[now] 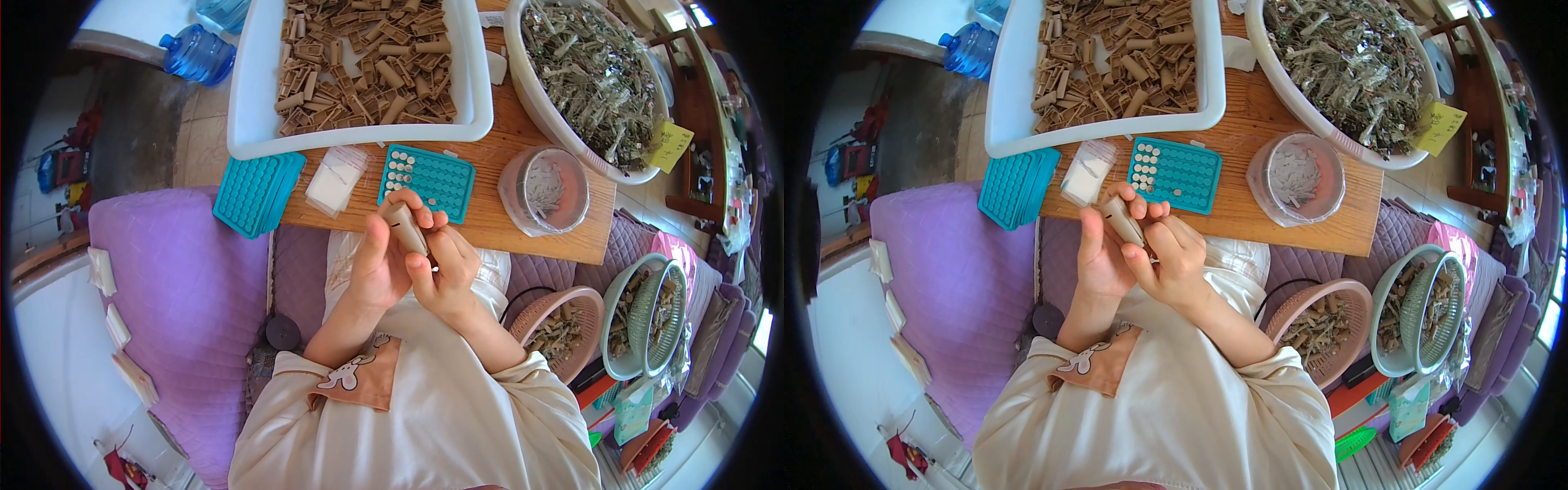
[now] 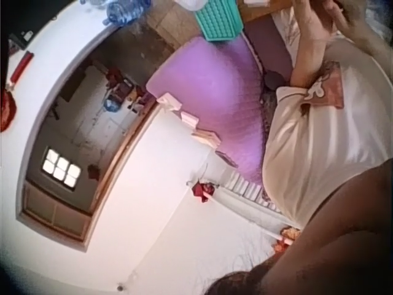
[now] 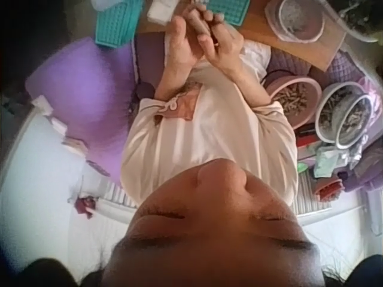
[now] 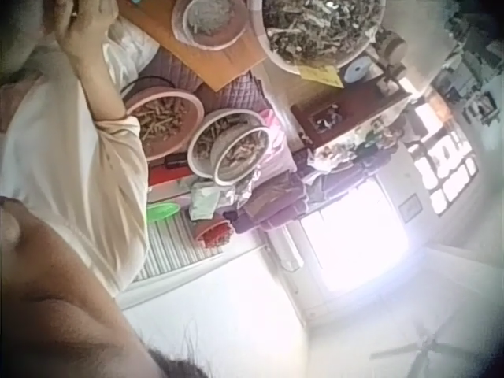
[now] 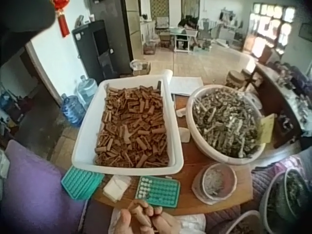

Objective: The person places dried herbs into small cylindrical tubes and then secures each tube with a plastic cap by hand.

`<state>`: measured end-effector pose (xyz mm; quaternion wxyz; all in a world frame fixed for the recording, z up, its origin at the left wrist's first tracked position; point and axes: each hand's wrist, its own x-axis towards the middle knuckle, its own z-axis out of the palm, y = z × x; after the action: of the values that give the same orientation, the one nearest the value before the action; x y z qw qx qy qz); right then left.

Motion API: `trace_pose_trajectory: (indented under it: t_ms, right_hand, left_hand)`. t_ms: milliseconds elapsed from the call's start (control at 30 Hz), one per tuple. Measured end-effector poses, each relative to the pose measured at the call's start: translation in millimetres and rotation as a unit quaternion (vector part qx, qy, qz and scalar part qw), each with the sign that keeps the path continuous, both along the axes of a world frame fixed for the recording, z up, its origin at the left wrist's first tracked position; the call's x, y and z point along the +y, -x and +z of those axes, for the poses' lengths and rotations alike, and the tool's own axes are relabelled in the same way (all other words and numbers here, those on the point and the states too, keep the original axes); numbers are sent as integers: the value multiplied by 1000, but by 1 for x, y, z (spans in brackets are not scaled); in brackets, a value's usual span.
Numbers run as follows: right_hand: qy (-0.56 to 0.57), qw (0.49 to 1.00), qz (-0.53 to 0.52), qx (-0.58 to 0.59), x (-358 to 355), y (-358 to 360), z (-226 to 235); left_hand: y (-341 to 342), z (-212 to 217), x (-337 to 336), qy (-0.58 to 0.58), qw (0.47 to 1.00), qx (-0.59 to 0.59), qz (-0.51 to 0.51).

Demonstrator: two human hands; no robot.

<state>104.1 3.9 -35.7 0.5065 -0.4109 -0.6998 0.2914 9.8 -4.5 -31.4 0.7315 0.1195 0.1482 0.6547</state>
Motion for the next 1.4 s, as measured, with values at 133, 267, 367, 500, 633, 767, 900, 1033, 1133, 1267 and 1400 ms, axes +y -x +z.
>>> trace_pose_trajectory:
  t_ms: [133, 267, 367, 500, 633, 767, 900, 1033, 1133, 1267, 1400]
  right_hand:
    - [54, 998, 17, 1, 0, -5, 0]
    - [255, 963, 87, -16, 2, -19, 18]
    - [252, 956, 131, -70, 12, -35, 36]
    - [230, 959, -25, -165, 36, -87, 60]
    - [216, 930, -84, -285, 78, -132, 33]
    - [108, 907, -70, -401, 98, -154, -19]
    - [106, 875, -121, -457, 105, -145, -36]
    - [207, 833, -114, -499, 113, -138, -39]
    - [231, 813, -85, -528, 114, -140, -43]
    - [186, 861, -67, -468, 111, -146, -41]
    - [135, 918, -77, -364, 104, -143, -17]
  left_hand:
    - [6, -3, 0, -3, 998, 19, -55]
    - [10, -5, 2, -29, 993, 93, -62]
    - [13, -8, 3, -3, 994, 95, -46]
    - [27, -11, 3, 65, 998, 20, 7]
    - [29, -12, 3, 92, 995, -7, 27]
    - [22, -11, 3, 115, 993, 3, 4]
    - [16, -11, -2, 144, 989, 3, -34]
    - [10, -14, -1, 151, 987, -6, -61]
    - [8, -12, -2, 160, 985, 2, -58]
    - [7, -13, -2, 151, 986, 1, -69]
    - [8, -11, -3, 154, 985, 9, -83]
